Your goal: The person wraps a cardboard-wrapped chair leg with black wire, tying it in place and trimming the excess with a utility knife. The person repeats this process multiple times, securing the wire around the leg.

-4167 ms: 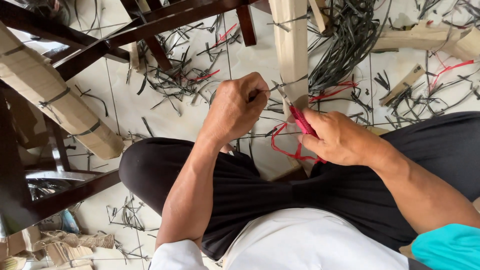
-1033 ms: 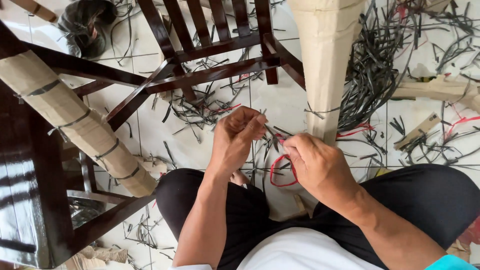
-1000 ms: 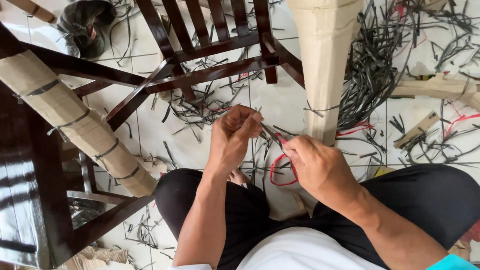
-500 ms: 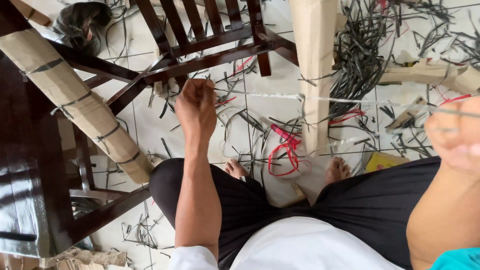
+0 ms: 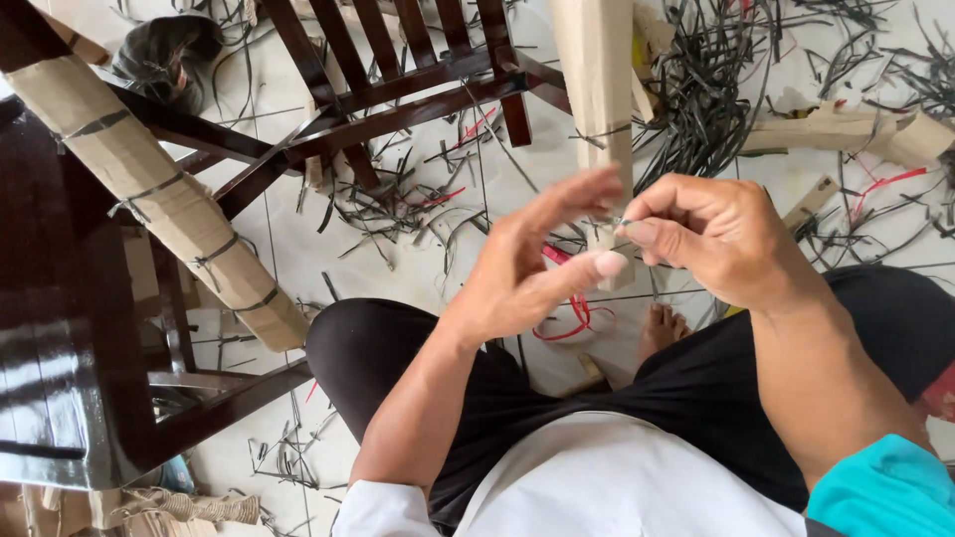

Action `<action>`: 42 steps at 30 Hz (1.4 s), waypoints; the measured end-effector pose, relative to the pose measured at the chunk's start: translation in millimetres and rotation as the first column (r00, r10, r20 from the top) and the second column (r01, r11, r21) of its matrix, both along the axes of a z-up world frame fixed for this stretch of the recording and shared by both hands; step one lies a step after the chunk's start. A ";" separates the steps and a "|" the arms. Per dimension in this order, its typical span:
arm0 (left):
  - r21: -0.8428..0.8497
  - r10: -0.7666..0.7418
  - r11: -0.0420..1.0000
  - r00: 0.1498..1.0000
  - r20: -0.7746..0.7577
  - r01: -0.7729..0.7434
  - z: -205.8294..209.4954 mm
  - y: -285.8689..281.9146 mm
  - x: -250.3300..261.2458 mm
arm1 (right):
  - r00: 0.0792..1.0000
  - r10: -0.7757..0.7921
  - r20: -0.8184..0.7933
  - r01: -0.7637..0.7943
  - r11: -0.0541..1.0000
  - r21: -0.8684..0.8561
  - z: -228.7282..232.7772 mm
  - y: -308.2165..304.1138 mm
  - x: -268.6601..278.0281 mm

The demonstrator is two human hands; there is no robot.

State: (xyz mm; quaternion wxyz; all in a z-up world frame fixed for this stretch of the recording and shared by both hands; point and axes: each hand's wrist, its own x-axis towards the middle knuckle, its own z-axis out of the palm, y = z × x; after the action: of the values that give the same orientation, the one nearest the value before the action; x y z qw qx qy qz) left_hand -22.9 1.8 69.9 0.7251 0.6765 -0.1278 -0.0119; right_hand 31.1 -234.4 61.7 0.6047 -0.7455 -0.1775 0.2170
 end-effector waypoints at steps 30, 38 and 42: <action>0.414 0.087 0.909 0.993 -0.083 -0.045 7.6 40.0 87.9 | 0.472 -0.209 0.857 0.689 0.694 -0.210 -25.2 -78.1 123.7; 0.246 0.040 0.968 0.996 0.077 -0.058 14.2 5.2 90.0 | 0.687 0.005 0.726 0.094 0.991 -0.096 0.0 44.8 60.9; 0.127 0.104 0.987 0.994 -0.023 -0.100 15.3 13.3 93.7 | 0.796 -0.093 0.598 0.154 0.987 -0.052 -10.1 16.7 78.3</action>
State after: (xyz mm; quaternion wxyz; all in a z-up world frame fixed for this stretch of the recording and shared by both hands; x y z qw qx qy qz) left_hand 70.8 15.1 85.2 0.6824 0.7264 -0.0812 0.0071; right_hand 109.4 -217.7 51.7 0.4945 -0.8145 -0.2977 -0.0582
